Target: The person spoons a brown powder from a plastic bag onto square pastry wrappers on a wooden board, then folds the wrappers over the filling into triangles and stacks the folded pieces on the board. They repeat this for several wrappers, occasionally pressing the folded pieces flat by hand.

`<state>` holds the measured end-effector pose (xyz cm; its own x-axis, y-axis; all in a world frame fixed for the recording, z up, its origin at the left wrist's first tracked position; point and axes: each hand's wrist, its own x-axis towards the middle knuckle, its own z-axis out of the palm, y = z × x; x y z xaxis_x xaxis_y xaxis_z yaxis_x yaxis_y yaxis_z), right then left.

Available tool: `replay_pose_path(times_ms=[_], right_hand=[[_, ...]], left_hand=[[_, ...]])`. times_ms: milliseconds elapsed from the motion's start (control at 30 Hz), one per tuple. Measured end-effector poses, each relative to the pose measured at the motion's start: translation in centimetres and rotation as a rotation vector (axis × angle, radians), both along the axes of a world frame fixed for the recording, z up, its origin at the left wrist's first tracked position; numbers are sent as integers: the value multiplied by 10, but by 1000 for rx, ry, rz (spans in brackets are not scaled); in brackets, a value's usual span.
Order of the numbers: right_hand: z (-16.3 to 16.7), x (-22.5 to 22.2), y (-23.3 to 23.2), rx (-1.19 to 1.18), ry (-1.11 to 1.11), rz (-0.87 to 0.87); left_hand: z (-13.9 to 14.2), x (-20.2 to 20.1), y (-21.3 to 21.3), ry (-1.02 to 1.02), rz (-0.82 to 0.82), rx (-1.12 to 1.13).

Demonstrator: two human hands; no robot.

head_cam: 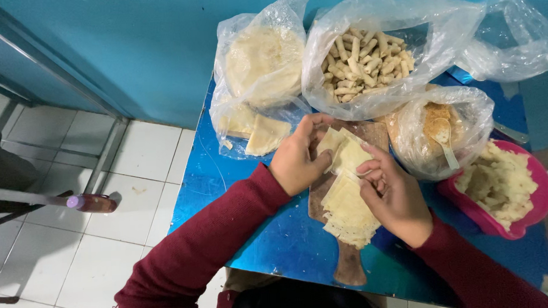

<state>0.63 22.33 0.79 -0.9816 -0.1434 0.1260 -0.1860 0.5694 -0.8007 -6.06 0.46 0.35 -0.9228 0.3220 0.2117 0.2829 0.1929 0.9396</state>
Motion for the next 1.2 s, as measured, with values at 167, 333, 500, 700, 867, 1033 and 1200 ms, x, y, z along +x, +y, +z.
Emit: replay_pose_path(times_ms=[167,333,500,700,867,1033,1200], right_hand=[[-5,1,1,-99,-31,-14],[-7,2,6,-275,-199,-15],[-4,5,10,-272,-220,63],[5,7,16,-89,-151,73],[11,7,17,-100,-130,95],[15,7,14,-82,-153,69],[15,5,14,-111,-74,50]], left_hand=[[0,3,2,-1,-33,31],[-2,4,5,92,-18,-45],[-5,8,8,92,-152,89],[-12,3,14,-11,-298,112],[-20,10,26,54,-216,-240],[-20,7,26,31,-361,69],[-19,13,32,209,-156,-156]])
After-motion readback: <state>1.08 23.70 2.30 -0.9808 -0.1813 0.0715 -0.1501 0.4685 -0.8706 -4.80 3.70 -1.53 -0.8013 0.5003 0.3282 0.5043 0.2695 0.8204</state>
